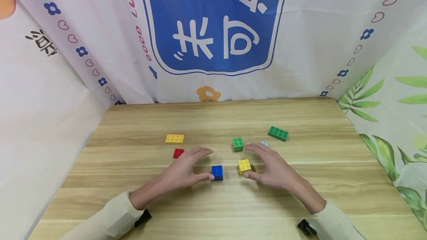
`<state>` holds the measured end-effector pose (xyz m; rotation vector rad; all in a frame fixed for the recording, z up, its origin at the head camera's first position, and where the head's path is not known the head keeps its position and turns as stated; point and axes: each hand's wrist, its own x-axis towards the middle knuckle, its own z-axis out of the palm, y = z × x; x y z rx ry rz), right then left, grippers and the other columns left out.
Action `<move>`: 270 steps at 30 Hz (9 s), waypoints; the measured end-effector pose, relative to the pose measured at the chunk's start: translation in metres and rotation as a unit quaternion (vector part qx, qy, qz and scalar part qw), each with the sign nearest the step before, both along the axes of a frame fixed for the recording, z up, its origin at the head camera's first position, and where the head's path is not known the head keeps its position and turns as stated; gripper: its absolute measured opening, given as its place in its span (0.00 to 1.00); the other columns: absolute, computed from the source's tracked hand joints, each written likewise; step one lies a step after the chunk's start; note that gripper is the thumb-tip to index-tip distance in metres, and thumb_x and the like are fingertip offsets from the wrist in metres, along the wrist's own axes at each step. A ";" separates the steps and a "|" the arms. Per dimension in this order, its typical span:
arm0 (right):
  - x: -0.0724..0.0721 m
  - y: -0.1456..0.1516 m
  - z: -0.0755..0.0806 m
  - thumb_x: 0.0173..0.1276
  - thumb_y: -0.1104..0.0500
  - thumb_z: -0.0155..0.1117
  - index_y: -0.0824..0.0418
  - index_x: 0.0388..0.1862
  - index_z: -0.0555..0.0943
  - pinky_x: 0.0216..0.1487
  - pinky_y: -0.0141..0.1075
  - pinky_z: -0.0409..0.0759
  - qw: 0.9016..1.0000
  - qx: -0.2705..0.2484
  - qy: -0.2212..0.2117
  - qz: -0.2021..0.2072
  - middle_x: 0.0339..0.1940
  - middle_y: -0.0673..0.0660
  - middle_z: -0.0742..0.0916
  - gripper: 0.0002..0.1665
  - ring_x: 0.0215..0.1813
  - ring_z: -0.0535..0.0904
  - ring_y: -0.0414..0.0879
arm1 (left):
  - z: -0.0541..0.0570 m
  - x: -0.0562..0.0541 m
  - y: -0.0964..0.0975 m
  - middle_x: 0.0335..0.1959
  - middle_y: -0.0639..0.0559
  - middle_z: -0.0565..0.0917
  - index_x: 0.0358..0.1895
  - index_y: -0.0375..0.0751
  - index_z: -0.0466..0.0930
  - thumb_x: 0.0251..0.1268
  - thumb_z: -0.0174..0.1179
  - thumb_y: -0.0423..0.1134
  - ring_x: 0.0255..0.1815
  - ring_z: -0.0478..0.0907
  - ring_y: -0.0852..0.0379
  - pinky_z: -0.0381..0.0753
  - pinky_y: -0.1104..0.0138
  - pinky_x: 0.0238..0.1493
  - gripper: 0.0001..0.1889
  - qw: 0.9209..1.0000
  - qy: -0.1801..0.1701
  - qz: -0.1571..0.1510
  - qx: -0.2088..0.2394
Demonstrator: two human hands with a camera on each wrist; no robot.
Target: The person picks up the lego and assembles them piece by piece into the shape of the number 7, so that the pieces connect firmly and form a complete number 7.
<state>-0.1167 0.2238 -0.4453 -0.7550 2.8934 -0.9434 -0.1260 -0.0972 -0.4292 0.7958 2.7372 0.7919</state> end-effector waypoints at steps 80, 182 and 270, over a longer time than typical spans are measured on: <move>-0.036 -0.041 0.018 0.67 0.57 0.81 0.55 0.61 0.87 0.59 0.53 0.89 0.994 -0.096 -0.033 0.031 0.58 0.52 0.91 0.24 0.53 0.89 0.46 | -0.008 -0.034 0.038 0.36 0.51 0.89 0.51 0.37 0.88 0.62 0.80 0.40 0.38 0.85 0.60 0.84 0.72 0.41 0.18 0.998 -0.045 0.009 0.049; -0.040 -0.057 0.009 0.59 0.59 0.87 0.53 0.52 0.91 0.43 0.32 0.88 0.996 -0.070 -0.055 0.008 0.49 0.52 0.94 0.21 0.47 0.87 0.45 | -0.014 -0.034 0.031 0.49 0.49 0.92 0.53 0.41 0.88 0.67 0.76 0.38 0.44 0.89 0.58 0.89 0.70 0.46 0.14 0.990 -0.098 0.011 0.105; -0.076 -0.018 0.012 0.71 0.63 0.76 0.58 0.65 0.85 0.61 0.46 0.90 0.994 -0.062 -0.083 0.032 0.63 0.58 0.89 0.24 0.61 0.88 0.55 | -0.011 -0.033 0.033 0.47 0.54 0.91 0.52 0.44 0.87 0.67 0.76 0.38 0.45 0.88 0.61 0.88 0.70 0.48 0.13 0.990 -0.103 0.027 0.087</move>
